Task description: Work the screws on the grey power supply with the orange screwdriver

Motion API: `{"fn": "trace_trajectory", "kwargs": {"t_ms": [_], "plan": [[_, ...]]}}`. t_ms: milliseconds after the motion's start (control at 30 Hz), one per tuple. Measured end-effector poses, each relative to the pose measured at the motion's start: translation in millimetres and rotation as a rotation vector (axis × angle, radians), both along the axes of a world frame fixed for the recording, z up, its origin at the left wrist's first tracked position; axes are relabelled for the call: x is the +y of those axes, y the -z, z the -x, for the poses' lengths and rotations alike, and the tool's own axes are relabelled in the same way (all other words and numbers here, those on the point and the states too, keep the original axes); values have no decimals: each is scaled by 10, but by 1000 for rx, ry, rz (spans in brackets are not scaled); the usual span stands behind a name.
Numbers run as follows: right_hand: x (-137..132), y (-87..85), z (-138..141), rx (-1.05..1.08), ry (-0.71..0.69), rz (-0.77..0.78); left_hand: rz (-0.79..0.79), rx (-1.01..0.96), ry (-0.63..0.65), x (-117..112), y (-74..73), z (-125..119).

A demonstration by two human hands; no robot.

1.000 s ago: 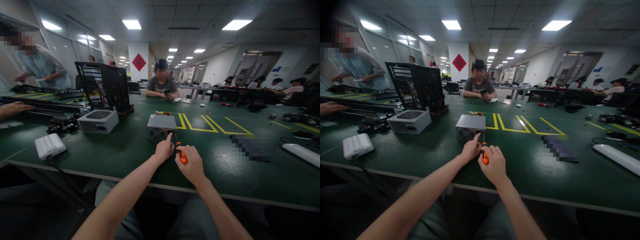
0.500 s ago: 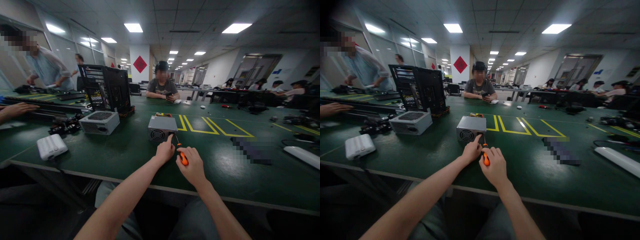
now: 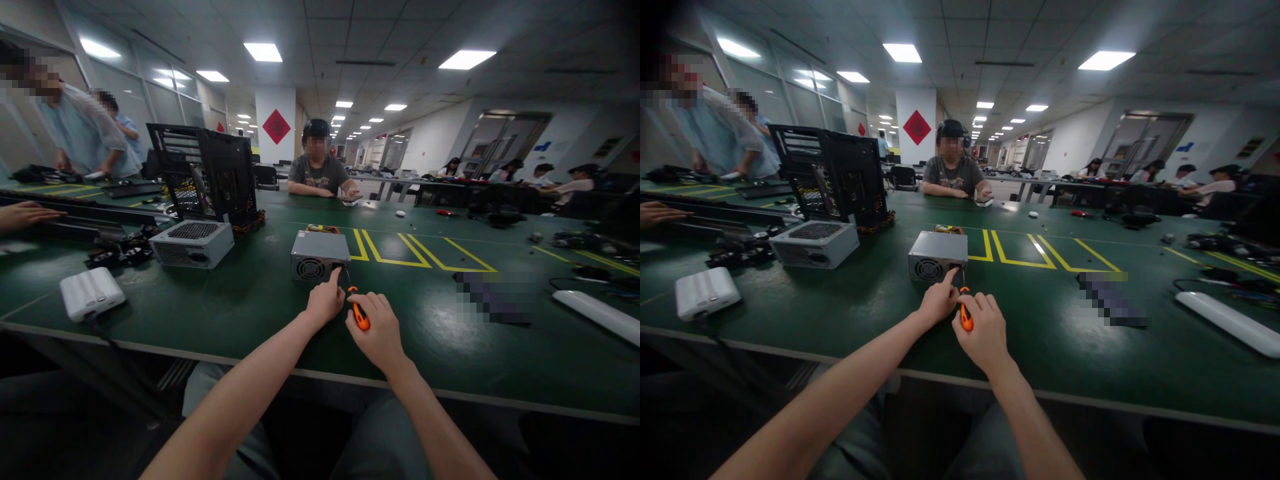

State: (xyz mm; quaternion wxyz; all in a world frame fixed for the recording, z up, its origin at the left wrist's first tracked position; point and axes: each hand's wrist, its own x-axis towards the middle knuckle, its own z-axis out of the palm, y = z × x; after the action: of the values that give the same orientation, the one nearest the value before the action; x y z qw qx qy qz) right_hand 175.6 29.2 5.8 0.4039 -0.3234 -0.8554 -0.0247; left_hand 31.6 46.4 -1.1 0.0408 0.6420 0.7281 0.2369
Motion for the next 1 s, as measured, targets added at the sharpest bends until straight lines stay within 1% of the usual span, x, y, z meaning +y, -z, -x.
{"fn": "trace_trajectory", "kwargs": {"t_ms": [67, 133, 267, 333, 467, 600, 767, 933, 1000], "plan": [[-5, -10, 8, -33, 11, -9, 4, -2, -3, 6, 2, 2], [-6, -17, 9, -23, 22, -2, 8, -7, 1, 9, 6, 6], [5, -4, -2, 102, 27, 56, 2, -19, 10, 9, 18, 10], [11, 9, -5, 119, 15, 69, -1, -20, 7, 7, 21, 7], [3, 7, 5, -20, 0, 2, -6, -18, 0, 8, 15, -3], [-20, -29, 16, -74, -8, 11, 10, -22, -1, 23, 10, 0], [-25, -52, 3, -19, 3, 43, 28, -36, 15, 21, -5, 12], [-14, -31, -21, 144, 33, 127, 7, -18, 13, -6, -11, 0], [-13, -22, -26, 165, 43, 99, 2, -10, 6, -6, -4, -5]]}}
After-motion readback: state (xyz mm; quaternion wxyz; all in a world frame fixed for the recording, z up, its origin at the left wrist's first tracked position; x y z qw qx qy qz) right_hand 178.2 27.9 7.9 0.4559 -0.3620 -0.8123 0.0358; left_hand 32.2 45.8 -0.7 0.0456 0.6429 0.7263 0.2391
